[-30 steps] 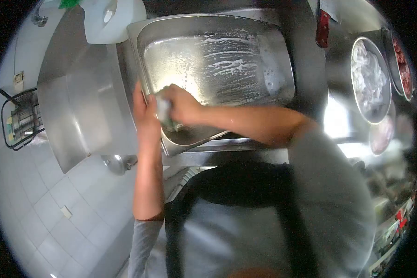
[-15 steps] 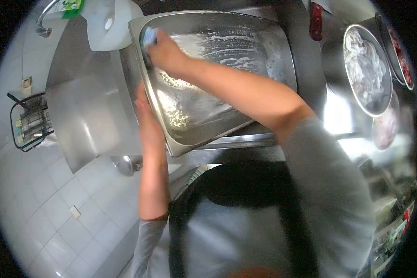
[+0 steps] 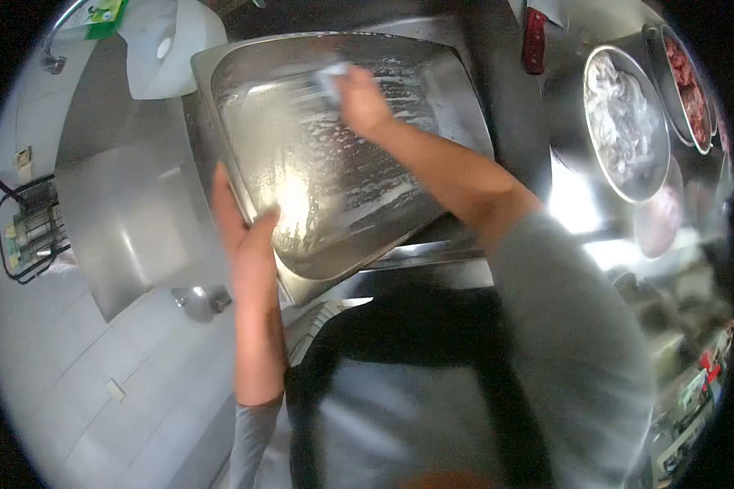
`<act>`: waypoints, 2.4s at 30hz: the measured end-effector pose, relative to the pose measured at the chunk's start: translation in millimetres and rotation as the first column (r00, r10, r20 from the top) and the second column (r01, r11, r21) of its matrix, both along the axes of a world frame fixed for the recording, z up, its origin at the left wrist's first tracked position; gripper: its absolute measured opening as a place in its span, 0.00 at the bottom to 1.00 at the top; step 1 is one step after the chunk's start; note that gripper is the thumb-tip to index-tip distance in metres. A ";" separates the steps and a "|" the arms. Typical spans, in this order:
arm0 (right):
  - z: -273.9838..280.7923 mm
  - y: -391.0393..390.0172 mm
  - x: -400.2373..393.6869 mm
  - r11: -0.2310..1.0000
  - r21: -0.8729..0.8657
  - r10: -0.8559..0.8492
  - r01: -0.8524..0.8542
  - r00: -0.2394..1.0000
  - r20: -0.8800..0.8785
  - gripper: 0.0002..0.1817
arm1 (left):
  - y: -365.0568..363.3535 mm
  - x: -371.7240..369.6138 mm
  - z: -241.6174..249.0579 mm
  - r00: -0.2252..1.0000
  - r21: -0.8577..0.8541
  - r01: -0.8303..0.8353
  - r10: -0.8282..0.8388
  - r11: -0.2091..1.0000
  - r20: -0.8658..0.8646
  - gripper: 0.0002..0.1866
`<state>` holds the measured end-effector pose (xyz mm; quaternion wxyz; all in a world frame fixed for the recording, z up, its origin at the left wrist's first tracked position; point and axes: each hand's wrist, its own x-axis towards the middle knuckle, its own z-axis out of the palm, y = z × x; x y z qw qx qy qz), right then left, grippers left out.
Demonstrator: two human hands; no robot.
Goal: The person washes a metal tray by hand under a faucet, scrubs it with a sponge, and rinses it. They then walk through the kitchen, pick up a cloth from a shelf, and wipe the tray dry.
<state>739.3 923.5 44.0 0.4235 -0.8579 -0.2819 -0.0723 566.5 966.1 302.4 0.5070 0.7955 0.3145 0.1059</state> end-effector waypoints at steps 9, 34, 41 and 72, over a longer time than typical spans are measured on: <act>-182.4 -88.9 65.7 0.646 -0.764 -0.130 -0.006 0.985 -0.118 0.13 | 55.7 -12.1 -76.5 0.994 0.187 0.098 -0.104 0.978 0.025 0.39; -244.5 -32.8 13.0 0.461 -0.854 0.053 -0.243 0.968 -0.247 0.13 | 155.7 -64.3 -128.0 0.986 0.105 0.110 -0.122 0.988 0.112 0.36; -206.8 -40.3 -90.1 0.361 -0.855 0.083 -0.371 0.926 -0.367 0.15 | 174.7 -99.1 -130.9 0.971 0.089 0.141 -0.155 0.986 0.183 0.34; -20.3 26.5 -242.0 0.541 -0.303 0.181 -0.784 0.461 -0.869 0.23 | 202.7 -173.5 -109.8 0.921 0.039 0.069 -0.078 0.997 0.382 0.34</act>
